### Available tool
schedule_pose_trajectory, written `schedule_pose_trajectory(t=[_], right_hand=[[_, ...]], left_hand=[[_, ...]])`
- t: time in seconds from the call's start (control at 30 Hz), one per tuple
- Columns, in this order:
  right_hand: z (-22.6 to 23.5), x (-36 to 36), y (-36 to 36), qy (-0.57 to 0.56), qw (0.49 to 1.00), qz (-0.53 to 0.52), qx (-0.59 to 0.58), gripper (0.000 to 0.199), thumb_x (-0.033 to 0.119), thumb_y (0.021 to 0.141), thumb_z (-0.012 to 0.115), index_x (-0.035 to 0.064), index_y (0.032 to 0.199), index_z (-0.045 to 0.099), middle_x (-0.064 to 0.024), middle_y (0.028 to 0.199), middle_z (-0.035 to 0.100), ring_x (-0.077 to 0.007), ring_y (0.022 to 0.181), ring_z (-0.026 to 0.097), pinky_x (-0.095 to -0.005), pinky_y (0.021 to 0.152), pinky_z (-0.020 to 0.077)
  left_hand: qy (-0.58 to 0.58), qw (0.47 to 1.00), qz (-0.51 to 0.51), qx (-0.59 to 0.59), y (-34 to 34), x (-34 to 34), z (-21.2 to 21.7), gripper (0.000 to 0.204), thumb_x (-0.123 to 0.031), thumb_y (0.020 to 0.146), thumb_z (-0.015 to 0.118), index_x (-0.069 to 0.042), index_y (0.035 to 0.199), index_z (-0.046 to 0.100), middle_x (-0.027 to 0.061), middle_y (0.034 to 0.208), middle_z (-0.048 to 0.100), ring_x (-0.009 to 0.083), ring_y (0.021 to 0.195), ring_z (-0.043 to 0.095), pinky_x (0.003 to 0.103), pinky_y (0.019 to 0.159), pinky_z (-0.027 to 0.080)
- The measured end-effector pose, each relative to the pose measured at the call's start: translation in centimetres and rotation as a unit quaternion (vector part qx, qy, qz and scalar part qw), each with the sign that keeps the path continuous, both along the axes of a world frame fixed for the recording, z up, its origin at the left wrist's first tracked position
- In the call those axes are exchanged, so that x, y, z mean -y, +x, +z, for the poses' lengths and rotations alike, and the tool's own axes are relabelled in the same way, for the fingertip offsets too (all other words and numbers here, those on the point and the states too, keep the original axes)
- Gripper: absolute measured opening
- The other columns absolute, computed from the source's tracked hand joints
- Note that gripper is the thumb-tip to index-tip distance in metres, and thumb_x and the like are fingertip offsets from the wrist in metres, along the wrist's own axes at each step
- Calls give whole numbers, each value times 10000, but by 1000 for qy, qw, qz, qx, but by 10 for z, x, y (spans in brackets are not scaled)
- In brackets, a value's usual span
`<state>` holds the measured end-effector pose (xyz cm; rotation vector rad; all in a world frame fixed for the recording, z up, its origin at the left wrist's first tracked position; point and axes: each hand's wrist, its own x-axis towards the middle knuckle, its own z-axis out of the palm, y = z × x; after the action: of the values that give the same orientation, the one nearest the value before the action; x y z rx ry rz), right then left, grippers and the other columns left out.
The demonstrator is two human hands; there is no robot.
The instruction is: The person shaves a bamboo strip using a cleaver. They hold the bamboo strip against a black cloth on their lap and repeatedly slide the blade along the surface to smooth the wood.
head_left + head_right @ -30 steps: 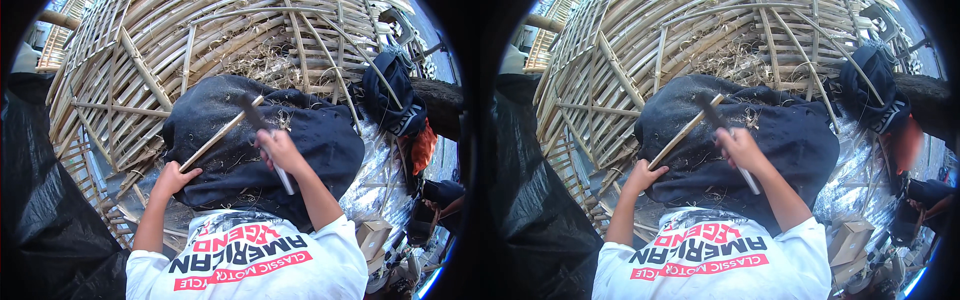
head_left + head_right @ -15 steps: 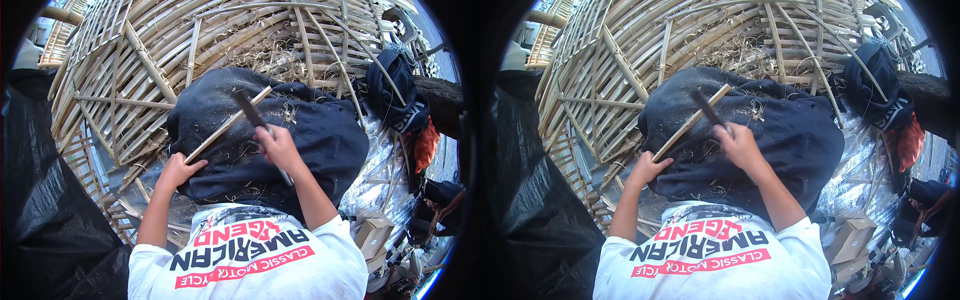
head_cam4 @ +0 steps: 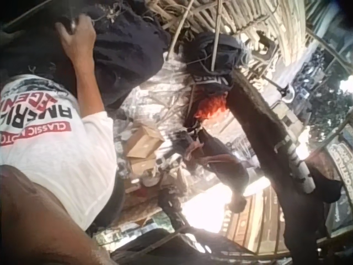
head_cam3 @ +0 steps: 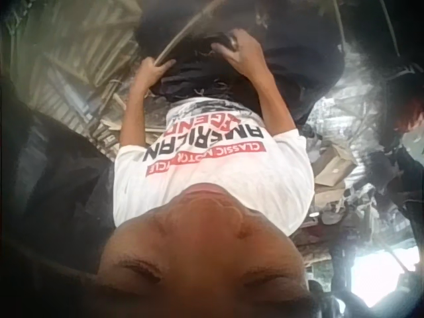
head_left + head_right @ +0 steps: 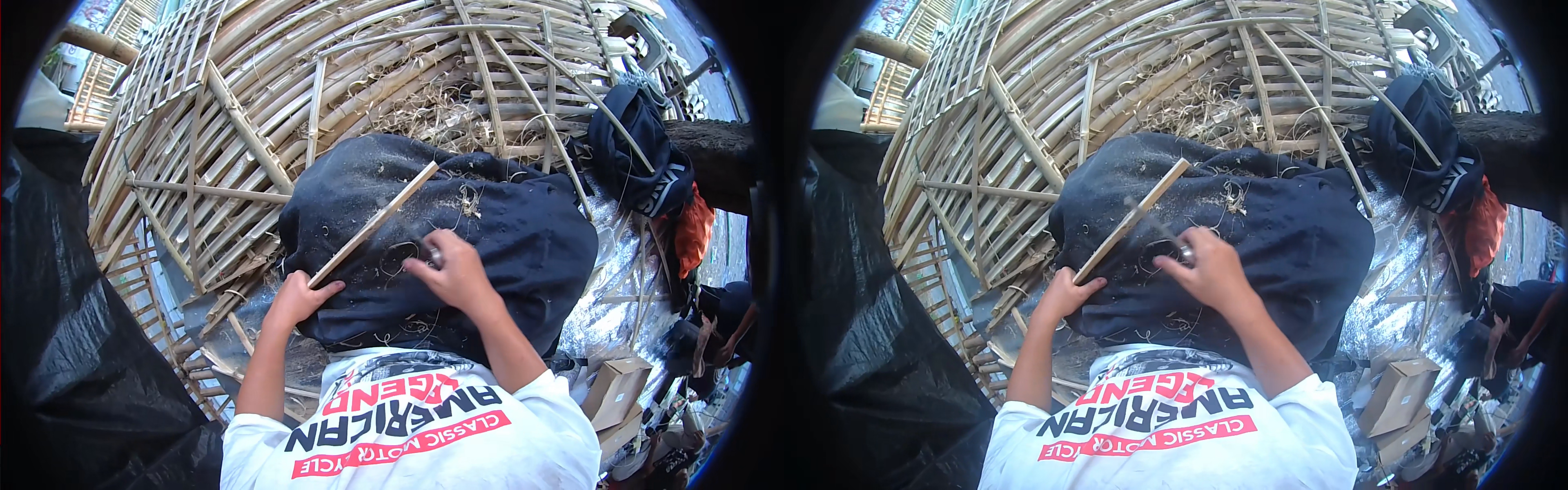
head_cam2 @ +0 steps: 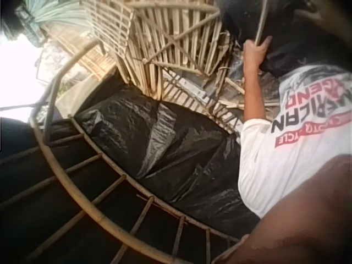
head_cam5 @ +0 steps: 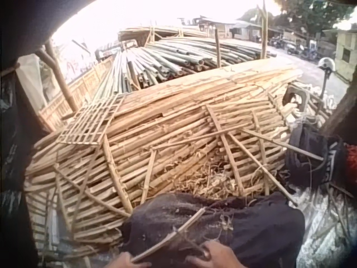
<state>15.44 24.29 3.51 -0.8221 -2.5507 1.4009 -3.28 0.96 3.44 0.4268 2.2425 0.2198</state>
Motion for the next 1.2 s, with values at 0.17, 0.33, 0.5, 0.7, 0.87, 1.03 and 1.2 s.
schedule_pose_trajectory(t=[0.17,0.33,0.5,0.7,0.87,1.03,1.2], right_hand=[[33,-54,41,-191,925,-255,-209,165,32,824,719,15,912,581,-88,958,645,-103,784,617,-232,562,495],[55,-76,52,-130,924,-241,-265,156,-11,832,689,21,919,564,-130,1074,664,-139,892,650,-227,601,517],[-11,-2,23,-165,972,-105,-129,185,-22,804,732,-5,896,572,-82,998,654,-130,899,618,-257,781,505],[-36,27,-8,9,986,-103,-128,239,50,745,746,14,944,620,-137,874,668,-334,803,662,-400,726,533],[-49,25,-11,39,987,-108,-113,162,51,793,725,13,921,632,-174,811,663,-359,754,664,-381,662,529],[-40,10,-5,-49,969,-190,-151,119,36,806,706,24,885,618,-112,762,670,-238,697,672,-338,658,526],[-2,-59,0,-74,906,-327,-259,77,-26,858,658,7,870,590,-50,844,656,-101,689,604,-236,647,493]], left_hand=[[54,998,8,-32,0,10,-19,859,-641,663,811,173,857,615,343,875,662,392,862,697,416,754,528],[28,999,5,-31,0,8,-16,871,-637,678,797,173,939,613,341,953,653,354,937,682,415,805,514],[39,999,21,-11,-1,7,-13,887,-644,675,794,177,954,609,331,974,656,358,947,676,408,819,512],[29,999,24,-17,-3,11,-20,873,-621,676,809,178,960,601,324,1009,655,335,976,667,392,845,506],[37,997,38,55,-5,3,-10,881,-621,675,812,181,967,594,241,907,674,264,852,667,367,757,523],[24,998,51,3,-2,11,-24,888,-644,661,808,174,939,605,247,902,675,270,843,672,370,745,524],[48,998,18,-39,0,13,-22,889,-665,656,799,167,907,610,311,906,665,323,883,686,398,765,522]])
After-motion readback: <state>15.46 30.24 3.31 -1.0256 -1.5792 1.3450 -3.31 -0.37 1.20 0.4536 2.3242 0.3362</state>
